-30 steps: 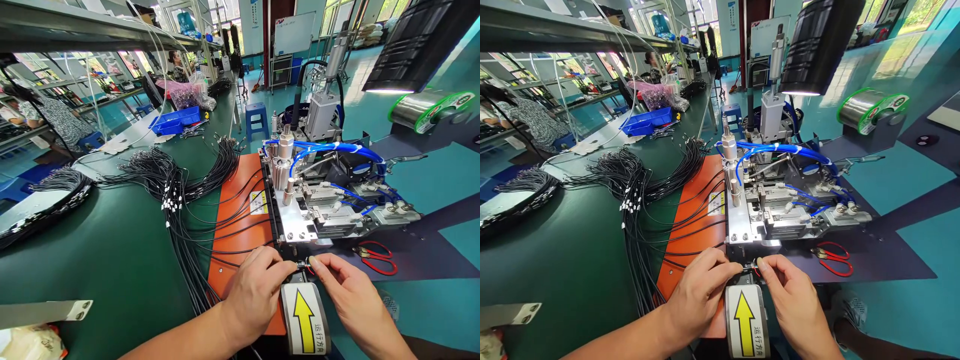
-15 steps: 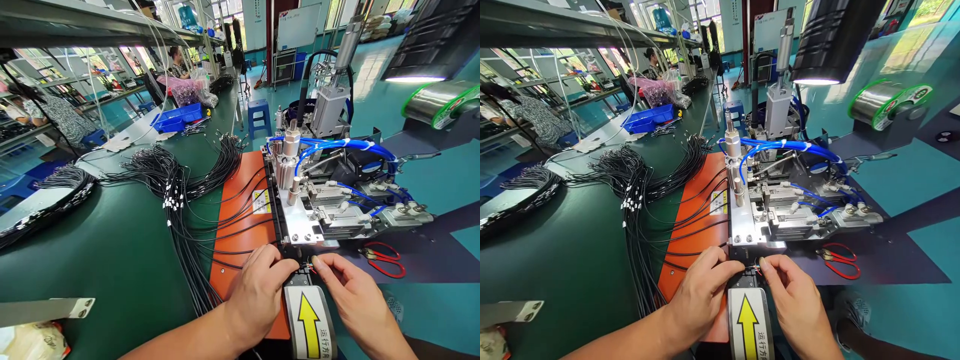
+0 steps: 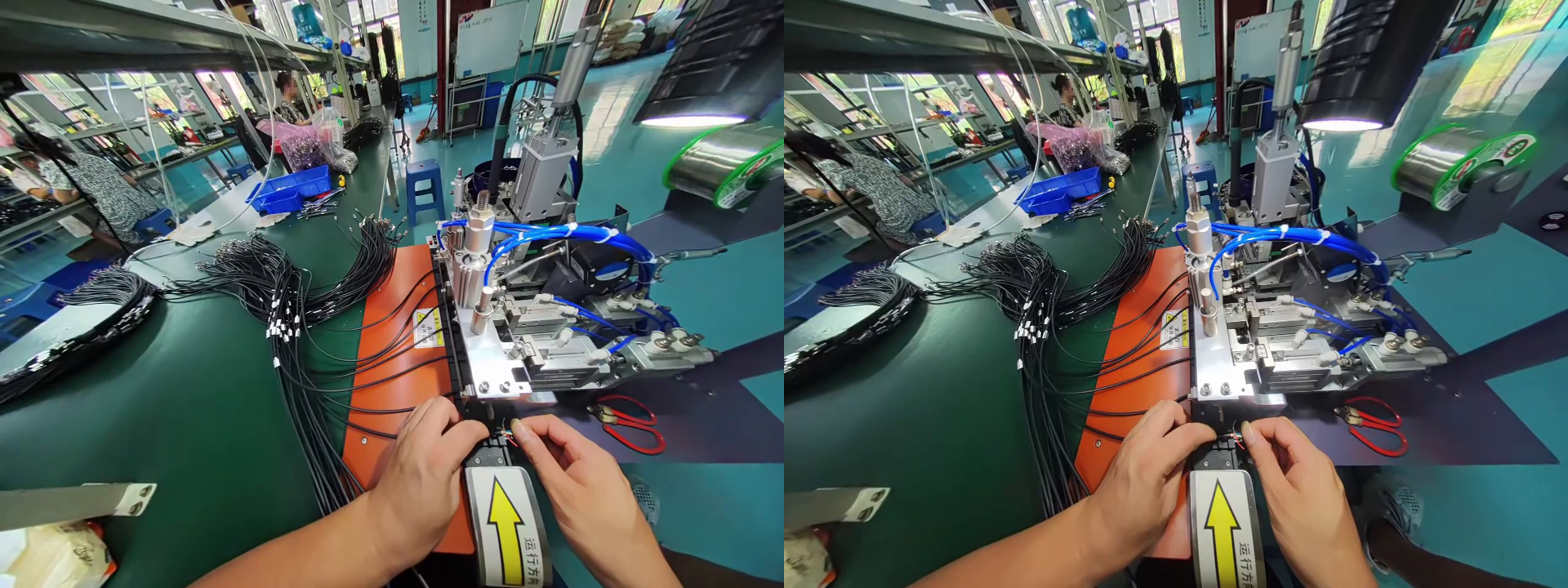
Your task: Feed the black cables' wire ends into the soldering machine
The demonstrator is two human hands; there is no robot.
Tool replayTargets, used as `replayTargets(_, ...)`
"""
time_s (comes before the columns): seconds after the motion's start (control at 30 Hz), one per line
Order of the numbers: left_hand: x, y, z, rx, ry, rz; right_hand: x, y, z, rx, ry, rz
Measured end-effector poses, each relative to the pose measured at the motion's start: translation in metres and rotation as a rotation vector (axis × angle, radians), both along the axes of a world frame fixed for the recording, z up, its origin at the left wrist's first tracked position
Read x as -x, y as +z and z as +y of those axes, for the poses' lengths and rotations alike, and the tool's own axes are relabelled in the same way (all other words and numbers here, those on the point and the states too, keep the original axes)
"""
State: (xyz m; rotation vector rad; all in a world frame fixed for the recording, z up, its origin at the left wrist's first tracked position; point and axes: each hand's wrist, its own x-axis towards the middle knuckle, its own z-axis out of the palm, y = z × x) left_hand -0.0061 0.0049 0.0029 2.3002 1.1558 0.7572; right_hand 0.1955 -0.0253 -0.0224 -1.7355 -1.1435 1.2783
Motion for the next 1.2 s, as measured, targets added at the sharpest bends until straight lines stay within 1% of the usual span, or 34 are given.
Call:
replayTargets(0.13, 0.0005, -0.0001, 0.0003, 0.006, 0.009, 0.012, -0.0001, -0.0036, -0.0002, -0.031, -0.025, 0.006)
replayTargets(0.27, 0.0002, -0.0008, -0.0001, 0.007, 0.004, 0.004, -0.0002, -0.0058, -0.0002, -0.001, -0.024, -0.001)
replayTargets(0.6, -0.0008, 0.0000, 0.0000, -0.003, 0.006, 0.020, 0.0039, 0.0016, -0.0004, 0.043, -0.049, -0.029)
replayTargets(0.73, -0.0008, 0.0001, -0.0007, -0.002, 0.007, 0.029, 0.0055, 0.0037, -0.0010, 0.034, -0.061, -0.037)
replayTargets(1.2, -0.0002, -0.0002, -0.0018, 0.001, 0.000, 0.041, 0.0073, 0.0009, -0.0023, 0.055, -0.082, -0.072)
